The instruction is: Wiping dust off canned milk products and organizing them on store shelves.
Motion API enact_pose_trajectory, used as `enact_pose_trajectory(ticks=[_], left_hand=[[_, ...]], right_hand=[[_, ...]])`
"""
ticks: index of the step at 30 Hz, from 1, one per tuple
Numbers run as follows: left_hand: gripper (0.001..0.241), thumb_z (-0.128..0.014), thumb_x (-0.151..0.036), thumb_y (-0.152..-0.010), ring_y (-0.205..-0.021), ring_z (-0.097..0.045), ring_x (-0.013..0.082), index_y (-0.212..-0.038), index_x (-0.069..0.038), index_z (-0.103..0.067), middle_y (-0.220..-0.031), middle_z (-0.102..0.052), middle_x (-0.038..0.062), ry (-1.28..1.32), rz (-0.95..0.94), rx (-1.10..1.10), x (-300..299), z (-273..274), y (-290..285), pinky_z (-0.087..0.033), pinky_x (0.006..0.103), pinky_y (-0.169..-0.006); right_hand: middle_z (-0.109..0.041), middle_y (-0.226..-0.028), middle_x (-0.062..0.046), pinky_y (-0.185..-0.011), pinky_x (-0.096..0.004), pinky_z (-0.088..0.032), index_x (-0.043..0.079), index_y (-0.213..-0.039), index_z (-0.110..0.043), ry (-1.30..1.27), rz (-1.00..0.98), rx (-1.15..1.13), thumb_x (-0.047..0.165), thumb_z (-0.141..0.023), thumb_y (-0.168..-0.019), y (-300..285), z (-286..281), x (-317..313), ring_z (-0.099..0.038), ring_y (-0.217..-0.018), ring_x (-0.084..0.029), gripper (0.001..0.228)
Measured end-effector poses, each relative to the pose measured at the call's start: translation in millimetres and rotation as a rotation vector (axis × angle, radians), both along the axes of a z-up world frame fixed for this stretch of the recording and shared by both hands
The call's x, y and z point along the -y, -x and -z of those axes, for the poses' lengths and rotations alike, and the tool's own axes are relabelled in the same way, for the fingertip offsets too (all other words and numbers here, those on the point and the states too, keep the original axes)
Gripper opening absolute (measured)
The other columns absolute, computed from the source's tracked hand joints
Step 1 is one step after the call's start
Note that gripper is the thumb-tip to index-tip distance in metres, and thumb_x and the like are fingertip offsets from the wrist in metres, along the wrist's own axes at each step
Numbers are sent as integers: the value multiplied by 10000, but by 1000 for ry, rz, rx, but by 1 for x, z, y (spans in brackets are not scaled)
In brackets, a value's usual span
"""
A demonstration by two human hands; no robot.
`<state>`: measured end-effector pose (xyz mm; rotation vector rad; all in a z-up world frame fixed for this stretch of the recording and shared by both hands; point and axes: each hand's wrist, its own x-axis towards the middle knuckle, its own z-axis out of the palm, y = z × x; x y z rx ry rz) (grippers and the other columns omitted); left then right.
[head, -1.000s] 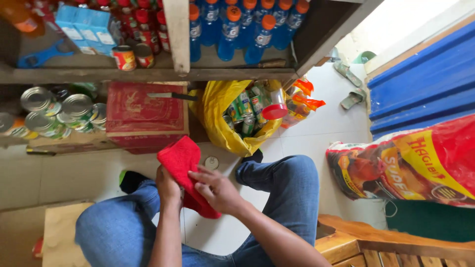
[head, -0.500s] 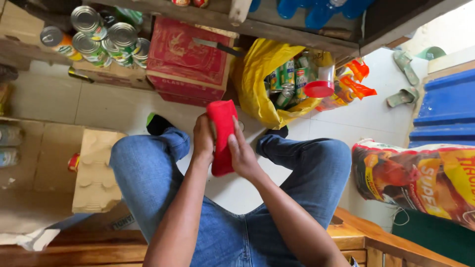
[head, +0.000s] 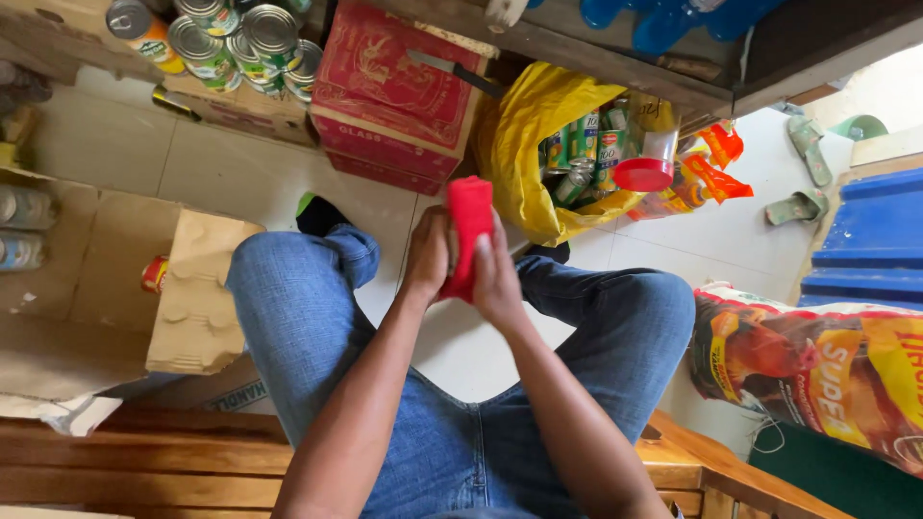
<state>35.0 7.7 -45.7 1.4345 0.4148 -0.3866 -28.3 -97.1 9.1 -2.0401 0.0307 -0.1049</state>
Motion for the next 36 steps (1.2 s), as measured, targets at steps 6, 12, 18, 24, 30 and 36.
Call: enact_pose_trajectory(ticks=[6, 12, 18, 24, 30, 36], left_hand=[[564, -550, -604, -928, -861, -641, 257, -1194, -109, -598, -921, -637, 121, 65, -52, -1, 10, 12, 6, -526, 405, -726], [425, -541, -484, -933, -1000, -655, 327, -1149, -125, -614, -1090, -669, 162, -96, -119, -41, 5, 23, -2, -504, 440, -904], [417, -588, -492, -910, -756, -643, 239, -1062, -112, -668, -839, -643, 119, -3, -101, -20, 14, 10, 2, -531, 371, -632], [335, -563, -394, -900, -883, -635, 240, -980, -126, -746, -925, -700, 129, -77, -258, -78, 3, 27, 2, -485, 388, -858], [201, -659, -334, -848, -751, -596, 158, -912, -147, -696, -796, -619, 24, 197, -262, -32, 9, -26, 5, -509, 306, -691], [194, -604, -325, -907, -838, -595, 190, -920, -156, -697, -860, -668, 110, 29, -337, -4, -2, 28, -9, -469, 316, -819]], right_hand=[[-677, -1191, -191, -1126, -490, -411, 57, -1291, -669, -331, 279, -310, 423, -420, -1084, -7, -30, 0, -602, -1131, -278, 489], [-627, -1327, -268, -1078, -550, -453, 323, -1616, -251, -66, 120, -479, 507, -491, -1017, -9, -15, -2, -589, -1269, -433, 671], [-687, -886, -89, -847, -405, -578, 148, -1153, -710, -356, 285, -488, 584, -446, -1039, -9, -44, -1, -670, -881, -236, 522], [-482, -1433, -382, -1135, -612, -375, 94, -1617, -185, -105, 46, -449, 388, -626, -970, 0, -46, -17, -454, -1360, -519, 836], [-626, -684, -54, -565, -332, -613, 125, -905, -716, -633, 373, -443, 526, -491, -1062, -15, -17, 1, -689, -630, -204, 486], [-535, -1339, -419, -1091, -648, -407, 146, -1629, -171, -113, 20, -409, 377, -554, -1013, 0, -59, -18, -514, -1278, -557, 761]])
